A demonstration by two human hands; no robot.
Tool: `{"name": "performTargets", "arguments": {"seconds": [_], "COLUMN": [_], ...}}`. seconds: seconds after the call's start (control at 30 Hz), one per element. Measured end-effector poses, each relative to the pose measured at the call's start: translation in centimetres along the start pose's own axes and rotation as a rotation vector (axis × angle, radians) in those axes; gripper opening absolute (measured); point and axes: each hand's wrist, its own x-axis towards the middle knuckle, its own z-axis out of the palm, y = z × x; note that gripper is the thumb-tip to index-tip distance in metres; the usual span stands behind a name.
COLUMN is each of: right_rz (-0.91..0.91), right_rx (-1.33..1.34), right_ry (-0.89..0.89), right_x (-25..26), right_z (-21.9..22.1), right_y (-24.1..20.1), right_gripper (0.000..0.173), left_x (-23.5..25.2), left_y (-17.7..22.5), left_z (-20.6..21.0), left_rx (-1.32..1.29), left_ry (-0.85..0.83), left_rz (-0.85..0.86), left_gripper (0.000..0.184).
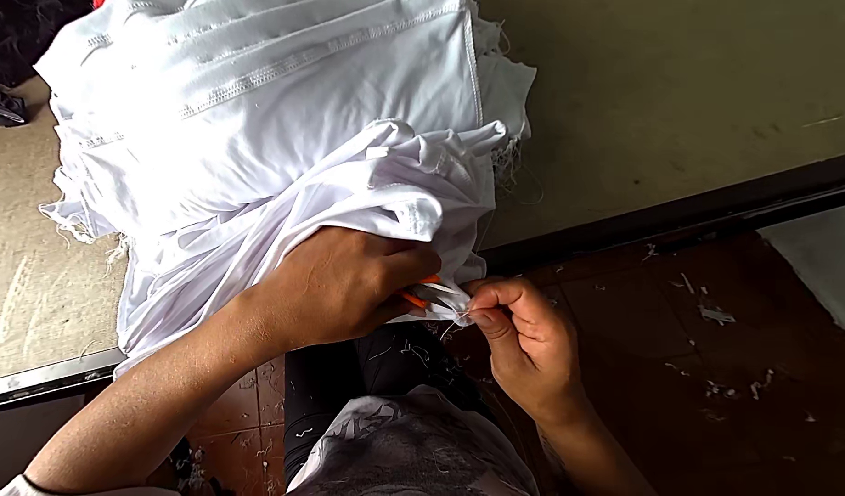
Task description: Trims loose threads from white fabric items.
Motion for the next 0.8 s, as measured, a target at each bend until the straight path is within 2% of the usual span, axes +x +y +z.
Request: {"name": "performTargets", "arguments": {"seconds": [0.13, 0.5, 0.63, 0.7, 0.73, 0.8], "right_rz": [0.004, 0.017, 0.031, 0.084, 0.134, 0.306], "right_rx": [0.018, -0.008, -0.027, -0.262, -0.500, -0.872], "right_ry": [0.002, 0.029, 0.040, -0.023, -0.099, -0.337], "right_x": [0.1, 0.3, 0.1, -0.7, -1.4, -2.8], "right_z": [0.2, 0.5, -0.2, -2.8, -4.5, -7.1], "right_y": [0.1, -0.1, -0.1, -0.2, -0.3, -0.5], "right_gripper": [0.013, 0.013, 0.014, 0.020, 0.019, 0.007], "left_x": [0.1, 0.3, 0.2, 0.0, 0.0, 0.0], "left_y": [0.3, 0.8, 0.1, -0.7, -0.9, -0.9], "left_z": [0.1, 0.5, 1.0, 1.3, 1.5, 1.6], "left_rx": [0.069, 0.039, -0.006, -0.025, -0.027, -0.021], "left_ry": [0.007, -0.048, -0.008, 0.014, 0.016, 0.015], "left_rz": [0.032, 0.052, 0.043, 0.020, 0.008, -0.009], "left_gripper": [0.021, 0.023, 0.026, 0.027, 0.028, 0.028]}}
